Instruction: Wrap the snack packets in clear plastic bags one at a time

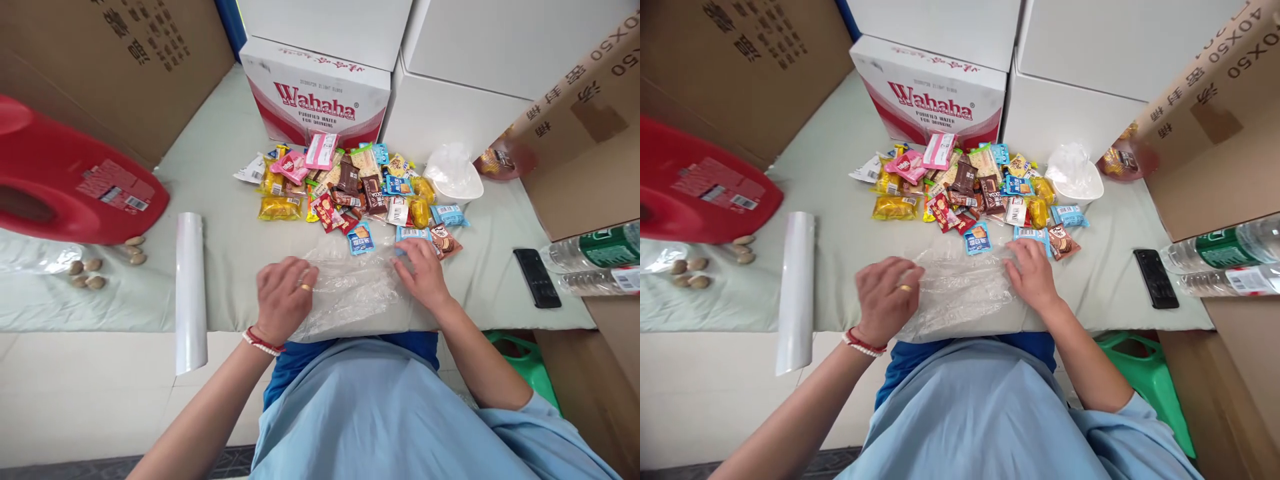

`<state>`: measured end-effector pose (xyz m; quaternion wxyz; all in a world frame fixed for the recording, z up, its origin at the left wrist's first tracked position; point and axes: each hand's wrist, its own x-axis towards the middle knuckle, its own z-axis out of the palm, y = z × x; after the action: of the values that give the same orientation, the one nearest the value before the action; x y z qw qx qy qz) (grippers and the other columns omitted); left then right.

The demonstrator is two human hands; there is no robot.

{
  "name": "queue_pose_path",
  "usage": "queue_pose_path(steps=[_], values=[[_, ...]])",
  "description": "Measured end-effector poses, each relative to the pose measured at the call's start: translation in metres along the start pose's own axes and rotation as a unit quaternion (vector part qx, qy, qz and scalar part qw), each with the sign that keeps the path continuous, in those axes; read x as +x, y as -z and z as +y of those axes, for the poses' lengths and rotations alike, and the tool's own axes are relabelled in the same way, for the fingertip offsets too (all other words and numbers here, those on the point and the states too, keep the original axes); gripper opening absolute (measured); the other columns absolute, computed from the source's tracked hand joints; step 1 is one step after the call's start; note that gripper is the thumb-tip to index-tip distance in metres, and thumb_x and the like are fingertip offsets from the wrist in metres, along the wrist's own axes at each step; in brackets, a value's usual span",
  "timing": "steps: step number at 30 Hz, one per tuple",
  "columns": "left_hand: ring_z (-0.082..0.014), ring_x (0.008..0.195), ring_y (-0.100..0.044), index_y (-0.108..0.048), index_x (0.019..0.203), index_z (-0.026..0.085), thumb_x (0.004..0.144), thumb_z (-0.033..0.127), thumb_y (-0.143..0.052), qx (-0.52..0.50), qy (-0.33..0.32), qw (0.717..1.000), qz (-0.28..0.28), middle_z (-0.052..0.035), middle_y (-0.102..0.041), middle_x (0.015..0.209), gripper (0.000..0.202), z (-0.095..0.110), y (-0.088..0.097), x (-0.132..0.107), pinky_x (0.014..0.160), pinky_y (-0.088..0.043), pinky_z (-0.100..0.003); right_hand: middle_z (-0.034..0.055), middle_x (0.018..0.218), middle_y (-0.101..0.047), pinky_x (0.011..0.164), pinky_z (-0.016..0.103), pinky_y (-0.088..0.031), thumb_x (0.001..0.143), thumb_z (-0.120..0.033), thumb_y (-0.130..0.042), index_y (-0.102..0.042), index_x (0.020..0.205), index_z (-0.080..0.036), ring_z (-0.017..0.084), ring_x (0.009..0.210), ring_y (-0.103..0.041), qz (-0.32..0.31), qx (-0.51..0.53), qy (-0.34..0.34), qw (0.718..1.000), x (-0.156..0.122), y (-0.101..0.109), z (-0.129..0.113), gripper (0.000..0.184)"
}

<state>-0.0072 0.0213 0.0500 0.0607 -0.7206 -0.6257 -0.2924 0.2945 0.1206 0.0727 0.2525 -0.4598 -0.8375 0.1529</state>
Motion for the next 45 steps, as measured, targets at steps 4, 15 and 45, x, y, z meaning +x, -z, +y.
queue_pose_path(steps=[4, 15, 45], values=[[-0.0283, 0.135, -0.061, -0.068, 0.127, 0.021, 0.106, 0.031, -0.046, -0.011, -0.092, 0.981, -0.169, -0.0104, -0.072, 0.135, 0.032, -0.007, -0.006, -0.001, 0.114, -0.04, -0.049, 0.0114, 0.11, -0.07, 0.092, 0.042, -0.052, 0.101, -0.029, -0.059, -0.069, 0.128, -0.023, 0.027, 0.103, -0.06, -0.286, 0.038, 0.189, 0.939, -0.014, 0.021, -0.014, 0.029], [-0.0307, 0.155, -0.039, -0.038, 0.162, 0.019, 0.108, 0.044, -0.033, -0.007, -0.034, 0.971, -0.238, -0.0125, -0.041, 0.167, 0.06, -0.016, -0.009, -0.022, 0.127, -0.02, -0.059, 0.0106, 0.114, -0.069, 0.084, 0.032, -0.051, 0.106, -0.033, -0.054, -0.07, 0.123, -0.021, 0.022, 0.102, -0.066, -0.269, 0.03, 0.022, 0.962, -0.027, 0.049, -0.019, 0.026], [-0.0337, 0.155, -0.039, -0.033, 0.165, 0.026, 0.107, 0.045, -0.038, -0.034, -0.008, 0.979, -0.201, -0.0139, -0.037, 0.169, 0.061, -0.009, -0.011, -0.025, 0.128, -0.012, -0.067, 0.0082, 0.099, -0.075, 0.079, 0.038, -0.054, 0.107, -0.027, -0.049, -0.075, 0.105, -0.027, 0.021, 0.088, -0.068, -0.198, 0.03, 0.068, 0.977, -0.088, 0.073, 0.021, 0.026]])
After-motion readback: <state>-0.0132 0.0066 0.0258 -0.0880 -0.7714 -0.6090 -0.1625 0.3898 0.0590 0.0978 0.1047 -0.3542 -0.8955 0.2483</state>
